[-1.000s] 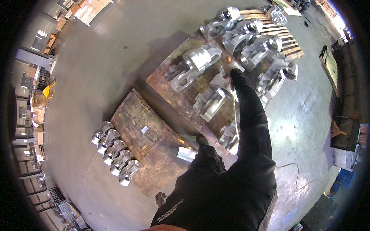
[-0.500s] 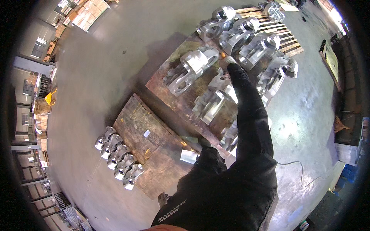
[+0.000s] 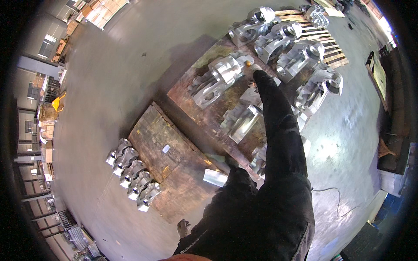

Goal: The person walks through a warehouse, picks up a stack of metal castings, and places them into a wire bin. They then return to a pallet, pick up individual castings, and place them onto a wooden board. Finally, they use a handheld tool to tap or mark each casting on the board.

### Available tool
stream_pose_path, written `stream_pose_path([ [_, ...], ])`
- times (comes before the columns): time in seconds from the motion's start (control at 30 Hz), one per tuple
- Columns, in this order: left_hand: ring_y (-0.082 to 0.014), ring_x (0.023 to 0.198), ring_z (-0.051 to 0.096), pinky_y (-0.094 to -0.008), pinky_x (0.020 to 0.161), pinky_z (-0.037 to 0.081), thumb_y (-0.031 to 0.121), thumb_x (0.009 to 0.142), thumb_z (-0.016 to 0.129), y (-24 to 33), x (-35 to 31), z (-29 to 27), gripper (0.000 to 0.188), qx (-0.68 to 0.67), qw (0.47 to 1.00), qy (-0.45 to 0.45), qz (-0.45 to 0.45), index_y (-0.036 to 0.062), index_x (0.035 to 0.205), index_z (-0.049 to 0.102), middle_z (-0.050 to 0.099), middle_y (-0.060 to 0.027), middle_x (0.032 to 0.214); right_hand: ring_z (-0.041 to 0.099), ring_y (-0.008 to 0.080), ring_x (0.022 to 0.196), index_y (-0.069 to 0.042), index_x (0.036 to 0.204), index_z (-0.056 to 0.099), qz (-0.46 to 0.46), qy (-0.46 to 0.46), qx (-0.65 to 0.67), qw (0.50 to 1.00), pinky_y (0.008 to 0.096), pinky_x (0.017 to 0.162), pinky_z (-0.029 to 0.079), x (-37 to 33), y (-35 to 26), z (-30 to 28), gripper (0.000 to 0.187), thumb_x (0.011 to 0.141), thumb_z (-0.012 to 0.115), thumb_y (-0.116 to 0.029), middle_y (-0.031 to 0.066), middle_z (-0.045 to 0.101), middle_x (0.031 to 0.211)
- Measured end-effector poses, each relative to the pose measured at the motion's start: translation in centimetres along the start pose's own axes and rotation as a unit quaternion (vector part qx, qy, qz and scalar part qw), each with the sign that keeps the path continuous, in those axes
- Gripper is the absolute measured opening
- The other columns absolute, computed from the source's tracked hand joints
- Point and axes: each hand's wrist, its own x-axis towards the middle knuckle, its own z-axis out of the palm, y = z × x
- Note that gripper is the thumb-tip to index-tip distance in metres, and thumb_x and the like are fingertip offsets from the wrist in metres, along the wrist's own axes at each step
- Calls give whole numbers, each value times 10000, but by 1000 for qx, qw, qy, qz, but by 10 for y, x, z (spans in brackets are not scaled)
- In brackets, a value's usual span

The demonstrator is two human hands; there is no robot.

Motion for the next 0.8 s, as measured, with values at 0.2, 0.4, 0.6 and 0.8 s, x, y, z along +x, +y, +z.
stream_pose_path([
  [0.2, -239, 754, 633, -349, 664, 561, 186, 924, 559, -14, -9, 1, 286, -10, 1000, 10, -13, -8, 1132, 533, 627, -139, 901, 658, 330, 984, -23, 1063, 655, -66, -25, 71, 995, 410, 794, 512, -11, 1, 0, 514, 786, 589, -451, 221, 678, 993],
  [0.4, -213, 749, 629, -343, 669, 551, 178, 933, 555, -15, -2, 4, 251, -22, 999, -14, 23, -3, 1107, 555, 626, -130, 890, 664, 372, 921, -23, 1100, 622, -116, 21, 127, 985, 418, 751, 511, -155, -11, -103, 432, 886, 540, -389, 225, 678, 964],
  [0.6, -197, 744, 619, -314, 644, 532, 187, 932, 558, -25, 24, 23, 243, -11, 999, -41, 19, 3, 1090, 575, 629, -120, 884, 649, 403, 867, -75, 1205, 530, -293, 194, -100, 931, 475, 754, 504, -322, -47, -60, 430, 844, 645, -280, 242, 661, 923],
  [0.8, -181, 764, 610, -292, 668, 506, 222, 947, 559, -22, 39, 23, 267, -110, 987, -76, 85, 27, 1129, 571, 635, -107, 893, 636, 422, 877, -34, 1162, 513, -155, 69, -102, 980, 497, 769, 491, -330, -49, 1, 396, 837, 615, -236, 239, 654, 922],
])
